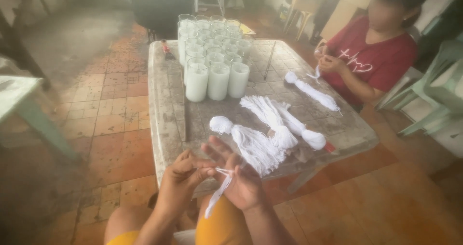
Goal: Tying individual bundles of white thread with a single thread to secure them in the middle.
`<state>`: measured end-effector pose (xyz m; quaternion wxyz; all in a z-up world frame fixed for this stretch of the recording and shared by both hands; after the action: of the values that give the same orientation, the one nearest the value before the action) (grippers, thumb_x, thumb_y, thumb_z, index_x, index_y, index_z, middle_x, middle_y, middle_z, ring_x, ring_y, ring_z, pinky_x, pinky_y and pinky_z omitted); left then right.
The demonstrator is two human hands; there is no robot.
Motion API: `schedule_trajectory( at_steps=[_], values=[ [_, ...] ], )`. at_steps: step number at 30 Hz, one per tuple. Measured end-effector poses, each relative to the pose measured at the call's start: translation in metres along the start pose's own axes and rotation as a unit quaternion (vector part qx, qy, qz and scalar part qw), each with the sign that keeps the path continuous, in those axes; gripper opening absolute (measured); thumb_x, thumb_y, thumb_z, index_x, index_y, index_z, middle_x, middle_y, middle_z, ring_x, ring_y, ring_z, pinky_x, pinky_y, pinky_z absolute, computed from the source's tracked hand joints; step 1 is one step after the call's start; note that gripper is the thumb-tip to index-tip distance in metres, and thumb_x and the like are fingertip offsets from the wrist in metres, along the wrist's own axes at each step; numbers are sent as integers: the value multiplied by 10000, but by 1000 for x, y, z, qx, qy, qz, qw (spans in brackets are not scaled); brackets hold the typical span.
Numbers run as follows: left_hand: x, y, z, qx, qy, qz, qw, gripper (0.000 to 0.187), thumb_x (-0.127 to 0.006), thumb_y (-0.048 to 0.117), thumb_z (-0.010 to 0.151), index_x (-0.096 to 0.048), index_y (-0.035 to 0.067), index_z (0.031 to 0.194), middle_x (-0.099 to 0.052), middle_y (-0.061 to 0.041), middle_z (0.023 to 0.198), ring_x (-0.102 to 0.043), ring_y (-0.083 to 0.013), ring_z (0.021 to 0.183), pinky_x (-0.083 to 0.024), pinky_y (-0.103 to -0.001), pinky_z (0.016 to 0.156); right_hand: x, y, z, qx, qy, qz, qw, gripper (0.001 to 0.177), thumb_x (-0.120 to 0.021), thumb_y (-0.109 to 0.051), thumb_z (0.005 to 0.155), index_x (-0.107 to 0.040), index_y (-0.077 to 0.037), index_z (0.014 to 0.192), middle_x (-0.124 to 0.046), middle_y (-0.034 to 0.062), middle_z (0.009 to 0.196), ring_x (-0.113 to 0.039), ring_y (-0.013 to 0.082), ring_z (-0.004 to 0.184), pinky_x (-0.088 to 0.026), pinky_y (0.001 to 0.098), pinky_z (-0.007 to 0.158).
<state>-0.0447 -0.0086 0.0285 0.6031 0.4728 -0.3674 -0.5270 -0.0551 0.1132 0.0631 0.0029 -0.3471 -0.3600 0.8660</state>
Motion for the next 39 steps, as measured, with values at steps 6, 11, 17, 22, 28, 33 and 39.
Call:
schedule_trajectory(
  at_steps=[6,11,17,22,28,33,39],
  values=[
    [8,24,-6,-146,34,98,984,71,-789,232,808,-804,212,874,-525,69,796,-530,-83,734,-500,-209,673,-2,9,-10,-52,-57,-286,955,96,-710,-204,963,-664,-148,901,-314,78,1685,-357,161,1513,-526,193,881],
    [-9,21,-6,-217,23,240,946,54,-737,151,827,-758,201,836,-626,36,834,-568,-143,842,-535,-257,688,-42,10,-6,72,-108,-379,916,298,-739,-327,1000,-587,-244,1243,-75,-27,1729,-372,184,1546,-168,480,1423],
    [-51,-21,-17,126,-226,-116,959,67,-613,132,913,-659,141,866,-746,-47,849,-693,-180,781,-568,-349,779,10,-38,-9,118,75,-562,815,742,-682,-445,957,-337,-235,1579,204,44,1684,-246,187,1496,-353,412,1010],
    [-55,-47,-11,155,-266,-33,951,71,-641,161,982,-622,156,914,-617,28,891,-571,-117,833,-432,-243,792,70,-72,-16,-3,125,267,956,703,-814,-236,884,-490,42,1442,-616,247,1353,-585,411,1265,-445,522,1153],
    [-41,-77,23,196,-219,190,937,129,-562,236,985,-660,152,984,-736,-3,1008,-694,-145,937,-548,-290,890,129,-166,-59,331,480,-117,804,519,-614,-385,954,-563,-83,1373,-555,-82,674,-311,12,423,-226,173,406],
    [-25,-136,97,149,-35,310,938,251,-658,246,958,-753,112,1147,-724,-102,1089,-716,-268,1024,-592,-420,842,202,-115,-27,134,495,-508,692,426,-665,-395,984,-614,-129,1313,-636,89,1282,-605,208,1208,-535,355,948],
    [-55,-101,126,100,-36,450,887,183,-675,217,931,-784,155,1064,-705,-53,1011,-701,-202,934,-585,-349,795,267,-26,-9,28,429,-438,789,445,-751,-188,911,-649,-92,1333,-642,59,1039,-660,144,977,-603,279,876]
  ],
)
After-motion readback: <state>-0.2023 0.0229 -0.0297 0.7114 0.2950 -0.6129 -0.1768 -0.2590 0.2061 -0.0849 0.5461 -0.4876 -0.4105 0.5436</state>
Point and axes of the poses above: each hand's wrist, its own z-axis towards the middle knuckle, its own x-axis out of the back of the hand, y = z × x, the point moved 9 cm from there along z, towards the middle knuckle
